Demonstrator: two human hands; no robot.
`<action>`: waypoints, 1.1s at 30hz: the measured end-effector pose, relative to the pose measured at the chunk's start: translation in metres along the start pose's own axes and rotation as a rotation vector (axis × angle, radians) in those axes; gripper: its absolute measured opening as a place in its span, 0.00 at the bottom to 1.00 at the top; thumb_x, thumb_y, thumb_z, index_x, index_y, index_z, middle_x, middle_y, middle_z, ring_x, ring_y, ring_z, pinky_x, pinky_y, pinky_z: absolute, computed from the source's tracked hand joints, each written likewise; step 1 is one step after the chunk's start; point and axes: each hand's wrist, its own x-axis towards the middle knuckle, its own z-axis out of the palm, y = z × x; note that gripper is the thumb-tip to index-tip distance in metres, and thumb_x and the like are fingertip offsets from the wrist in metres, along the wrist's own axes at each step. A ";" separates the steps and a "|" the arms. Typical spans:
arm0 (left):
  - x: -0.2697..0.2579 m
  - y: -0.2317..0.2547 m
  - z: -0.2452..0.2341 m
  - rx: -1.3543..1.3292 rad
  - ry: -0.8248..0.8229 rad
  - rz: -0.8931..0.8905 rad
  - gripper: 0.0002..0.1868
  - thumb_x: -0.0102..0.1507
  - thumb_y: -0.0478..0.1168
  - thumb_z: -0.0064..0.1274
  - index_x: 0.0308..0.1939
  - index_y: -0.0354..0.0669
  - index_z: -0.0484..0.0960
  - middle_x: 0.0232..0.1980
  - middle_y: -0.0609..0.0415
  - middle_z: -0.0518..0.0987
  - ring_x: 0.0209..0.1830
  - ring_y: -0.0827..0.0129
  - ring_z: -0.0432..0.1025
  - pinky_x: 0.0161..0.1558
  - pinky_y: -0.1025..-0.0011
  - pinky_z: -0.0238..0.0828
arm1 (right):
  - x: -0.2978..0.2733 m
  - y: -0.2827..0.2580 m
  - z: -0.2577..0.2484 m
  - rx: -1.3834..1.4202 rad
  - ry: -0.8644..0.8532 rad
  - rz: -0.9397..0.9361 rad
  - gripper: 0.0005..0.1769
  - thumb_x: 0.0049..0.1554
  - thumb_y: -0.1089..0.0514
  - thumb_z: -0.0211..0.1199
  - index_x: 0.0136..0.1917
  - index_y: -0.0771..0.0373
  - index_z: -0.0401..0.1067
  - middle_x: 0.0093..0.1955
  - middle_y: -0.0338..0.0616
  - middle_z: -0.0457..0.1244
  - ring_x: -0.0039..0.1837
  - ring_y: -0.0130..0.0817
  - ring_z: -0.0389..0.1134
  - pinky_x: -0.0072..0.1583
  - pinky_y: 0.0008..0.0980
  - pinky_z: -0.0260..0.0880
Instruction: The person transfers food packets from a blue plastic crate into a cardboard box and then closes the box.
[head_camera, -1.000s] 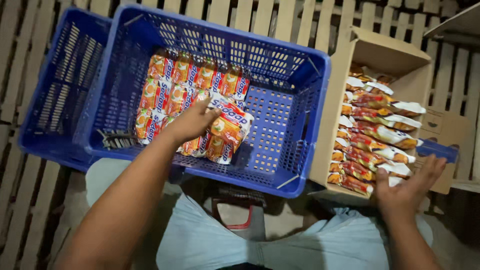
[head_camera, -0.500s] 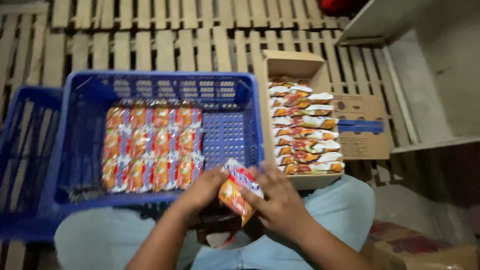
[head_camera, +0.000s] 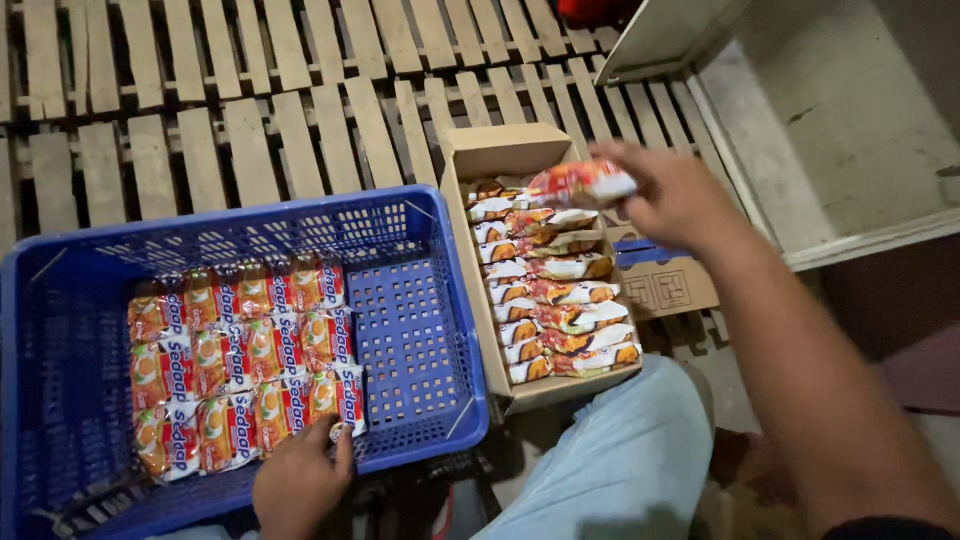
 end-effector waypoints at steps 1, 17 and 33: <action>0.004 0.001 -0.006 0.004 -0.004 0.002 0.25 0.66 0.66 0.44 0.61 0.71 0.84 0.49 0.58 0.90 0.51 0.53 0.84 0.46 0.50 0.82 | 0.021 0.004 0.005 0.003 -0.003 0.004 0.41 0.63 0.61 0.60 0.85 0.31 0.64 0.59 0.54 0.70 0.40 0.37 0.63 0.41 0.36 0.66; 0.011 -0.010 0.013 -0.019 0.224 0.159 0.18 0.65 0.58 0.49 0.46 0.59 0.90 0.40 0.57 0.89 0.40 0.53 0.83 0.35 0.55 0.79 | 0.121 -0.051 0.074 -0.464 -0.616 0.075 0.53 0.62 0.75 0.57 0.90 0.36 0.46 0.80 0.54 0.60 0.69 0.50 0.69 0.60 0.44 0.74; 0.014 -0.005 0.012 -0.065 0.217 0.159 0.19 0.64 0.56 0.47 0.46 0.56 0.89 0.38 0.53 0.87 0.39 0.47 0.80 0.34 0.48 0.75 | 0.129 -0.004 0.103 -0.182 -0.505 0.025 0.46 0.60 0.61 0.55 0.89 0.48 0.51 0.88 0.53 0.51 0.86 0.54 0.54 0.83 0.56 0.54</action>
